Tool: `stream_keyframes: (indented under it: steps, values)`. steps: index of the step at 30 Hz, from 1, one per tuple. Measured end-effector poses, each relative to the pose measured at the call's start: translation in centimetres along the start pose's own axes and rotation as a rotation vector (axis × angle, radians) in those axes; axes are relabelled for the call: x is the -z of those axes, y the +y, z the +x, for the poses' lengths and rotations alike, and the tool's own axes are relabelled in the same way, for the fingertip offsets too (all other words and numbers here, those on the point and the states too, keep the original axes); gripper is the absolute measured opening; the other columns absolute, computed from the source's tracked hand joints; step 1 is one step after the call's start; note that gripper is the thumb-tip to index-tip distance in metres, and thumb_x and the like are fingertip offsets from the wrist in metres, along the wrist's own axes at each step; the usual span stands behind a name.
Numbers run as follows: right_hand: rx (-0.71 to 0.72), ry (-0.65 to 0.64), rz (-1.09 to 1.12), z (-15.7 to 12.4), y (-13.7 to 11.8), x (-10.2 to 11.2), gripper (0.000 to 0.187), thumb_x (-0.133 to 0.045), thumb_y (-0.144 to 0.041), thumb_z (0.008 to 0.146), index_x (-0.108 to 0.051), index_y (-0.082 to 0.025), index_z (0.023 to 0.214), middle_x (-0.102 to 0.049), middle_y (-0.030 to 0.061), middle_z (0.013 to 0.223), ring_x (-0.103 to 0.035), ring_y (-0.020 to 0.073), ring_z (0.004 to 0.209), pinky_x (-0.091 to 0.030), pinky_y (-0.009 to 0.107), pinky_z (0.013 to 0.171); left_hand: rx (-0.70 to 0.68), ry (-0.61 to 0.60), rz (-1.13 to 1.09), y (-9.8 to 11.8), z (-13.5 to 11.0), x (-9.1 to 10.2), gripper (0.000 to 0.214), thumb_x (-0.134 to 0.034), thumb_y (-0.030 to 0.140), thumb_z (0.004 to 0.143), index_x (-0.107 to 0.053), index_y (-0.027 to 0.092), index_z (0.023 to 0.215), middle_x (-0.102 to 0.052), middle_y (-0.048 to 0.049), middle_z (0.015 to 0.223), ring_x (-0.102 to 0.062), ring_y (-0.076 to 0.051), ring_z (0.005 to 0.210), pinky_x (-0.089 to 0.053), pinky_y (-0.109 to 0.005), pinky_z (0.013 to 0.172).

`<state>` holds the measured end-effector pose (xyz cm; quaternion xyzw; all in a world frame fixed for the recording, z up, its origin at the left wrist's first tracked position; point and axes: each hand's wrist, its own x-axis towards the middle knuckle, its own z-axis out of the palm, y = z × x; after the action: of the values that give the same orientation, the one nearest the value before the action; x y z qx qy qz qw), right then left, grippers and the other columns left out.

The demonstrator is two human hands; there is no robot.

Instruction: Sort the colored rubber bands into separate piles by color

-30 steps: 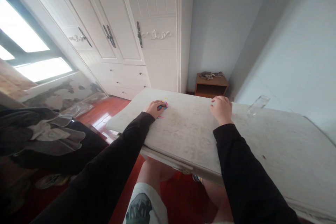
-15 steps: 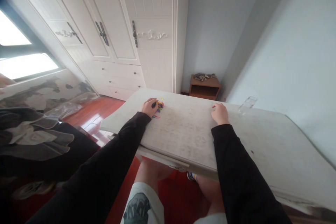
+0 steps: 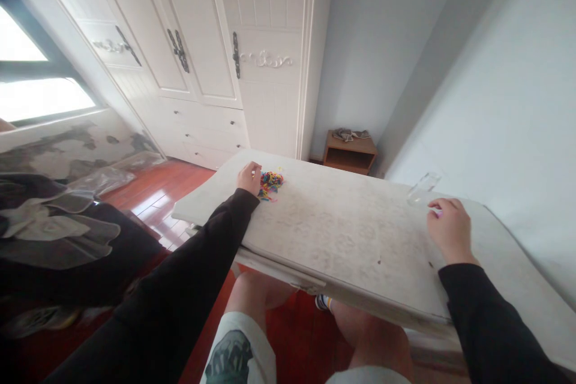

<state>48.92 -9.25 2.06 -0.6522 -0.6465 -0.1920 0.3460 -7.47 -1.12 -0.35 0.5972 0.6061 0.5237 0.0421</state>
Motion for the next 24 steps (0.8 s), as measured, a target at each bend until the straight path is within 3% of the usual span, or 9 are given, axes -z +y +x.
stream_keyframes:
  steps: [4, 10, 16, 20, 24]
  values:
    - [-0.119, -0.034, 0.024, -1.0, 3.0, -0.4, 0.015, -0.054, -0.018, 0.065, -0.054, -0.031, 0.075, -0.061, 0.0099, 0.081, -0.061, 0.0318, 0.081, -0.049, 0.047, 0.086, -0.033, 0.034, 0.029, 0.1, 0.2, 0.3, 0.023, -0.044, 0.023, 0.094, -0.051, 0.023, 0.072, -0.067, -0.0058, 0.085, -0.063, -0.02, 0.087, -0.048, -0.033, 0.083]
    - [-0.199, -0.068, 0.097, -1.6, 3.2, -1.8, 0.014, -0.055, -0.022, 0.06, -0.054, -0.032, 0.07, -0.059, 0.0093, 0.079, -0.061, 0.0325, 0.079, -0.048, 0.049, 0.084, 0.006, -0.03, 0.073, 0.0, 0.2, 0.2, 0.017, -0.054, 0.024, 0.086, -0.051, 0.023, 0.069, -0.064, -0.0033, 0.077, -0.062, -0.021, 0.081, -0.048, -0.035, 0.083]
    - [-0.235, -0.043, -0.007, -2.3, 3.5, -2.1, 0.011, -0.06, -0.039, 0.067, -0.056, -0.031, 0.074, -0.06, 0.0122, 0.089, -0.058, 0.038, 0.094, -0.045, 0.054, 0.079, -0.066, 0.018, 0.047, -0.3, 0.2, 0.1, 0.015, -0.054, 0.025, 0.084, -0.053, 0.023, 0.07, -0.064, -0.0033, 0.077, -0.061, -0.02, 0.081, -0.049, -0.035, 0.083]
    - [-0.089, 0.049, -0.072, -2.4, 2.2, -1.7, 0.009, -0.057, -0.039, 0.077, -0.057, -0.03, 0.079, -0.062, 0.0132, 0.091, -0.056, 0.0384, 0.104, -0.044, 0.053, 0.083, -0.032, -0.022, 0.046, -0.4, 0.2, -0.2, 0.008, -0.058, 0.023, 0.079, -0.058, 0.023, 0.071, -0.066, -0.0027, 0.076, -0.063, -0.02, 0.079, -0.05, -0.034, 0.082]
    - [0.019, 0.092, -0.064, -2.1, -2.1, -0.9, 0.009, -0.055, -0.036, 0.083, -0.06, -0.029, 0.085, -0.069, 0.0133, 0.101, -0.058, 0.0374, 0.106, -0.043, 0.051, 0.084, 0.015, -0.016, -0.061, -0.4, 0.8, 0.2, 0.008, -0.057, 0.023, 0.079, -0.065, 0.021, 0.079, -0.071, -0.0025, 0.08, -0.066, -0.019, 0.08, -0.049, -0.031, 0.073]
